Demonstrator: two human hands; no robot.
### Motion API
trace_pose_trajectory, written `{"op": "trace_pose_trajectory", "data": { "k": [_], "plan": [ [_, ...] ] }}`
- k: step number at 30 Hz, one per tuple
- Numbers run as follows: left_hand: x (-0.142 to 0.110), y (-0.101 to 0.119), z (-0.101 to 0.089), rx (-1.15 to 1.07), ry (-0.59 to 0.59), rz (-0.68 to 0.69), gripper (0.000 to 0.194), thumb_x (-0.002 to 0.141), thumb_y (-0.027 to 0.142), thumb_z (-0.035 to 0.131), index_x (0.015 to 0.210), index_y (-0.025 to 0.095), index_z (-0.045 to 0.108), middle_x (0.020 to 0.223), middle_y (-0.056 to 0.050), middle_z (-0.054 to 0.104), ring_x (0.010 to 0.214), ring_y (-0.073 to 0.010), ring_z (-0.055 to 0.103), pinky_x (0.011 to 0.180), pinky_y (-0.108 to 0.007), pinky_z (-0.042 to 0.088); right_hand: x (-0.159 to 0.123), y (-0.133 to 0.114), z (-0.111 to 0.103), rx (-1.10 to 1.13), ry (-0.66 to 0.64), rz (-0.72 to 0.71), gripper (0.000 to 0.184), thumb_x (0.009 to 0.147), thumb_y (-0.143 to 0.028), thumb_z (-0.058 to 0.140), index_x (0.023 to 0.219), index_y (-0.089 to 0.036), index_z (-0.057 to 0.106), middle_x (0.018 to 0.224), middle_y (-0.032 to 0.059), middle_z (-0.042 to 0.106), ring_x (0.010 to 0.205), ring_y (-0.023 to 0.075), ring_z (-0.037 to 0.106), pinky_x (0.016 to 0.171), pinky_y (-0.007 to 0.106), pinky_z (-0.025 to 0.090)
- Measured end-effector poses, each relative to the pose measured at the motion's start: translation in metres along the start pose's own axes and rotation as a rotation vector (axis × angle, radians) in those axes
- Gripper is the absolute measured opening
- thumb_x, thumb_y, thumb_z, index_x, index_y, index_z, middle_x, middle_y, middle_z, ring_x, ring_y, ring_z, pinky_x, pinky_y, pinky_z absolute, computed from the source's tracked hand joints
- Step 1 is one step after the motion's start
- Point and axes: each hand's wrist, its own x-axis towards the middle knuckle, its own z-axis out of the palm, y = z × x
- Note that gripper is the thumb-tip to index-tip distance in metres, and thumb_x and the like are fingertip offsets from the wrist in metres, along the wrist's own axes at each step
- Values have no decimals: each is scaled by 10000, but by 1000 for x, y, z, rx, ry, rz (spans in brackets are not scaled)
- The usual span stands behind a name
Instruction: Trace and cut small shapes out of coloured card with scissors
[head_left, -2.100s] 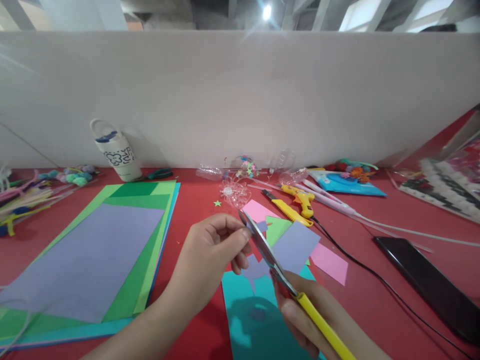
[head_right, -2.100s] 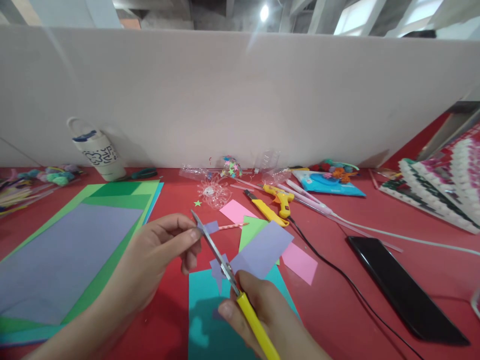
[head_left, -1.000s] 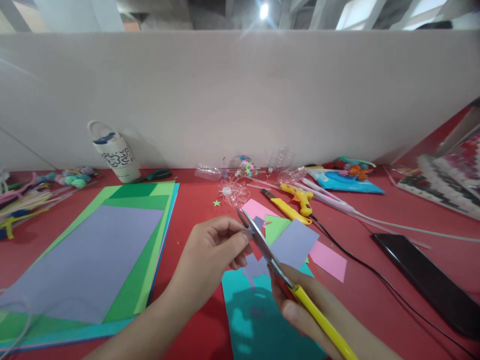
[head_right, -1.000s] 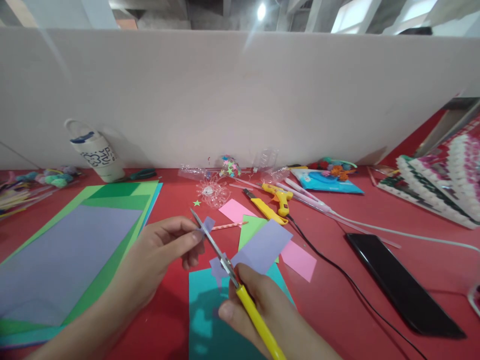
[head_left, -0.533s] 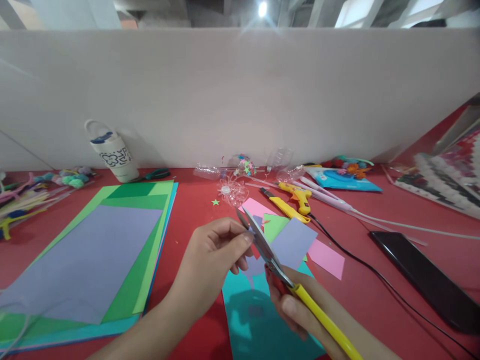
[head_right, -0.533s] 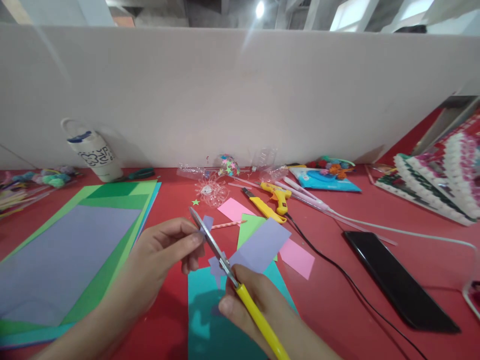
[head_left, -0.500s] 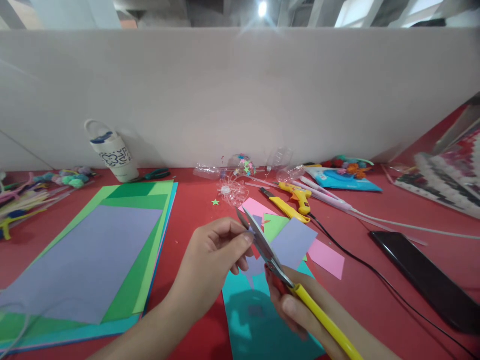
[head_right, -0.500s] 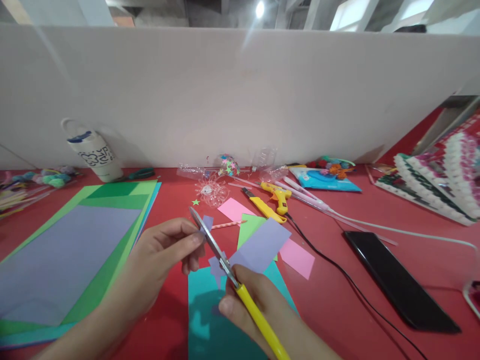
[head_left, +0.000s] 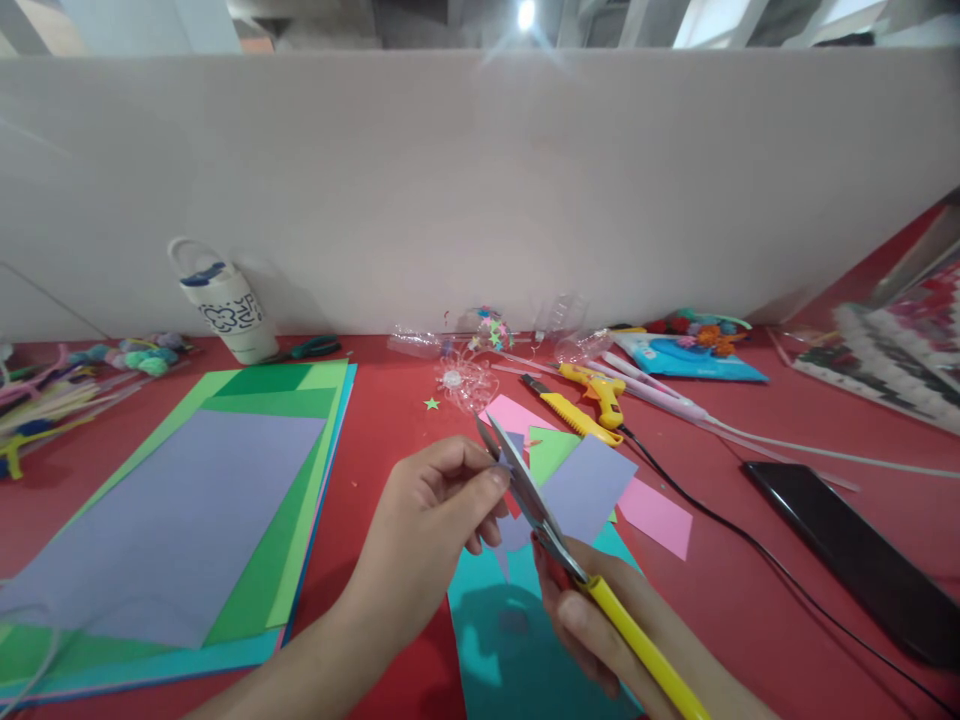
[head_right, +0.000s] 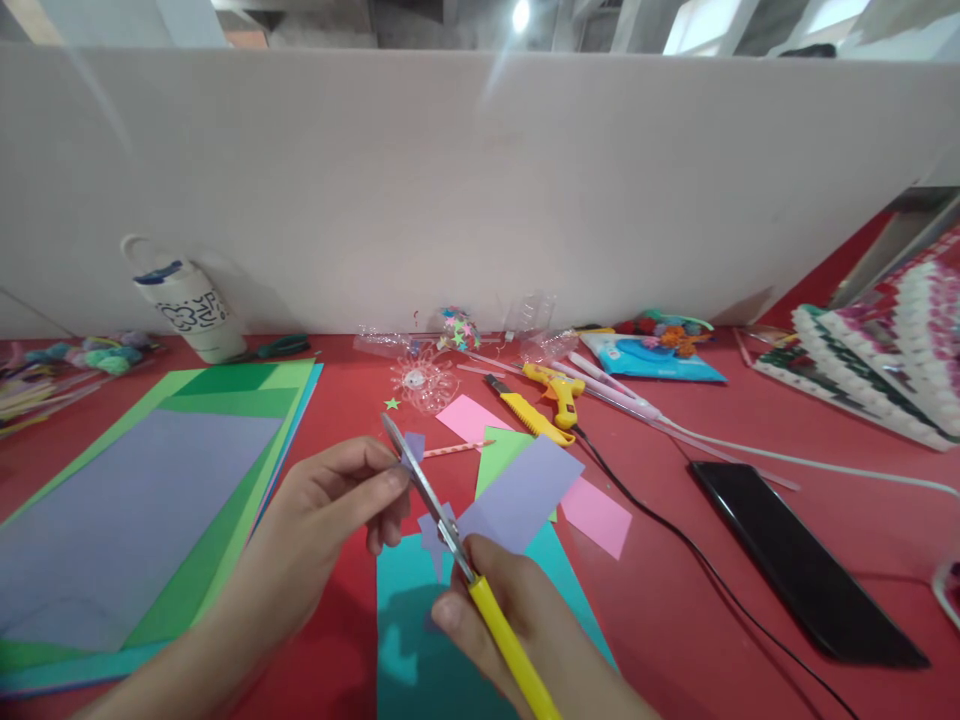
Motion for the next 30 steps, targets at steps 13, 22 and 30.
{"op": "trace_pose_trajectory", "data": {
  "k": [13, 22, 30],
  "plan": [
    [0, 2, 0, 1, 7, 2, 138, 740, 253, 584, 627, 176, 561, 501, 44, 557, 451, -75, 509, 459, -190, 395, 3, 4, 0, 51, -48, 39, 547, 768, -767, 441, 730, -229, 347, 467, -101, 346, 383, 63, 255, 392, 249, 142],
    [-3, 3, 1, -16, 15, 3, 145, 731, 252, 587, 612, 179, 545, 490, 41, 555, 450, -80, 509, 460, -193, 395, 1, 0, 0, 15, -25, 42, 531, 787, -749, 437, 718, -229, 357, 466, -101, 341, 395, 68, 259, 402, 254, 159],
    [-1, 2, 1, -34, 9, 21, 156, 736, 256, 594, 611, 180, 541, 497, 44, 561, 447, -76, 506, 462, -192, 399, 1, 2, 0, 34, -8, 43, 545, 763, -765, 449, 732, -228, 366, 456, -106, 329, 381, 66, 257, 388, 246, 161]
  ]
}}
